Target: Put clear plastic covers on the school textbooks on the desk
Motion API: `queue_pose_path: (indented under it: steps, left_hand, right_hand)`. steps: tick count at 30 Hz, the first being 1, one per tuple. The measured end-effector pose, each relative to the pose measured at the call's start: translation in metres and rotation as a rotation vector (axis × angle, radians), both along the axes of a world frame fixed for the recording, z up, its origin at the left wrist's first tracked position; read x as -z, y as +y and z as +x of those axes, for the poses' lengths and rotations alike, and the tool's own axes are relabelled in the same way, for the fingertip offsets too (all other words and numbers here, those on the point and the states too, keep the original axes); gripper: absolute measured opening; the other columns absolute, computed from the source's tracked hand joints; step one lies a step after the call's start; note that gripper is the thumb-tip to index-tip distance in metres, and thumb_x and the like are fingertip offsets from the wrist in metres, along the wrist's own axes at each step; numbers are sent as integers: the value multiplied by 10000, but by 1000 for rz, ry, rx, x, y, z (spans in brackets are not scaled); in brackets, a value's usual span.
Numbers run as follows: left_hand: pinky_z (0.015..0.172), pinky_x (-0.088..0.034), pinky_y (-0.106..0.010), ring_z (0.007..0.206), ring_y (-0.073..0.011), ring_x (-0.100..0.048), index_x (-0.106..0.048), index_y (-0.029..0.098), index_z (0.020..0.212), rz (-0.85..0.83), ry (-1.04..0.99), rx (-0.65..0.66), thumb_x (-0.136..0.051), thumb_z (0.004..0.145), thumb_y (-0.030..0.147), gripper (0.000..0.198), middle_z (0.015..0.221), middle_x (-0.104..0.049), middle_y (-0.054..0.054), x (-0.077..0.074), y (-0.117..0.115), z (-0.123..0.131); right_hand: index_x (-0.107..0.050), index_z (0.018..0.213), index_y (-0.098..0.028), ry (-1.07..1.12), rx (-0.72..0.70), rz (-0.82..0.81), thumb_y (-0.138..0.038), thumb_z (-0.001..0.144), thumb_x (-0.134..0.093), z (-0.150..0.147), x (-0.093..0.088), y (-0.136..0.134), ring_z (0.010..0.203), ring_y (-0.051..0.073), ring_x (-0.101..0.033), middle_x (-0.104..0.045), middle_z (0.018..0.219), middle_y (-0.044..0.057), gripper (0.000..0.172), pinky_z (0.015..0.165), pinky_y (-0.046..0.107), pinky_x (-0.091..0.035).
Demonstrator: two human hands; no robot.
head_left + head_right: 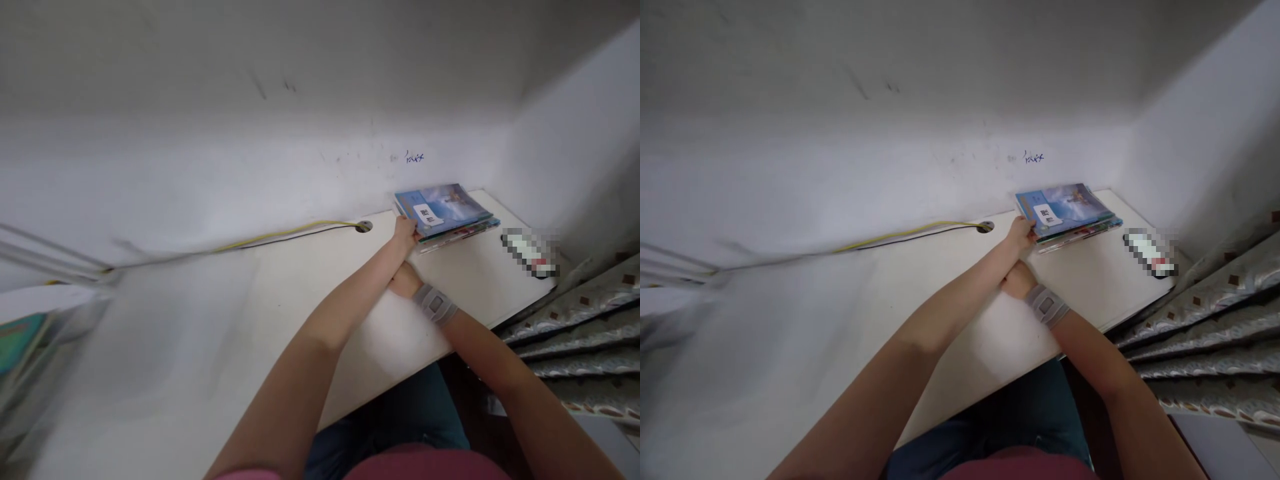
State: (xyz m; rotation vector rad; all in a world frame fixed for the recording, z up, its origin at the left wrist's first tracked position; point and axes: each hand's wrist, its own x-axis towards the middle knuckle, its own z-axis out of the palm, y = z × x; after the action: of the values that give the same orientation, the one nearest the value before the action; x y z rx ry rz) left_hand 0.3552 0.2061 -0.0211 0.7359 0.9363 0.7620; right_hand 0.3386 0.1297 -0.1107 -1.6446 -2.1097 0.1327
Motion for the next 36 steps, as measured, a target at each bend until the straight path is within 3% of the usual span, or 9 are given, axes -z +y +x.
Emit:
queue_pose_path:
  steps: [7,11,15,18,21,25,30,33,36]
  left_hand:
    - [802,-511,-387,956,-192,-595,-539,137,1152,97,62,67,-534,885,302,315,1123,-587,-95,-2,3,-2]
    - [859,-459,-333,1079,-212,-558,-548,131,1131,281,121,-28,-563,827,161,306,1153,-601,-126,-14,-5,-36]
    - [942,-409,-319,1093,-213,-557,-634,180,1003,555,182,7,-659,708,135,299,1115,-645,-82,-26,-35,-119]
    - [987,-380,-352,1054,-218,-581,-673,224,966,1110,467,336,-610,773,251,205,1055,-671,-71,-24,-69,-202]
    - [1000,-362,-403,1039,-228,-590,-676,241,980,1279,789,406,-523,831,253,214,1063,-668,-86,-13,-99,-283]
    - [951,-416,-387,1048,-230,-584,-664,207,1012,1196,1219,170,-423,869,249,283,1108,-652,-116,-4,-117,-388]
    - [977,-390,-385,1141,-264,-529,-619,161,1079,793,1828,-275,-345,870,217,349,1184,-613,-142,-22,-116,-497]
    - [915,-416,-439,1105,-332,-545,-588,78,1099,523,1987,-254,-351,864,255,377,1165,-595,-226,-25,-111,-532]
    - [838,-442,-483,1056,-388,-557,-581,26,1085,406,1994,-185,-404,853,346,433,1158,-568,-295,-14,-105,-542]
  right_hand:
    - [-661,1014,-172,29,43,2,-143,809,-516,0,-11,-4,1016,256,-580,-670,1060,105,253,853,372,-478]
    - [-670,924,-171,30,-10,20,-166,840,-482,4,-14,-7,951,218,-592,-679,978,92,206,856,347,-464]
    - [-660,916,-173,46,-68,49,-204,879,-441,9,-13,-8,964,192,-574,-658,1004,89,224,894,334,-438]
    - [-659,920,-189,65,-102,60,-251,880,-433,14,-10,-8,975,205,-570,-652,1002,90,238,893,355,-442]
    - [-663,907,-198,89,-113,74,-302,881,-404,17,-8,-10,968,226,-571,-647,996,96,280,894,387,-448]
    - [-668,905,-187,100,-126,85,-350,870,-392,20,-8,-13,955,256,-575,-646,987,121,323,900,428,-444]
    - [-663,922,-191,44,-138,84,-360,849,-398,24,-6,-14,955,272,-577,-642,986,137,323,898,438,-446]
    - [-655,952,-201,-14,-134,82,-364,844,-396,27,-3,-14,963,275,-576,-639,994,136,325,902,438,-446]
    - [-648,981,-204,-58,-133,90,-361,847,-391,28,-1,-14,966,275,-573,-635,1014,139,329,897,434,-451]
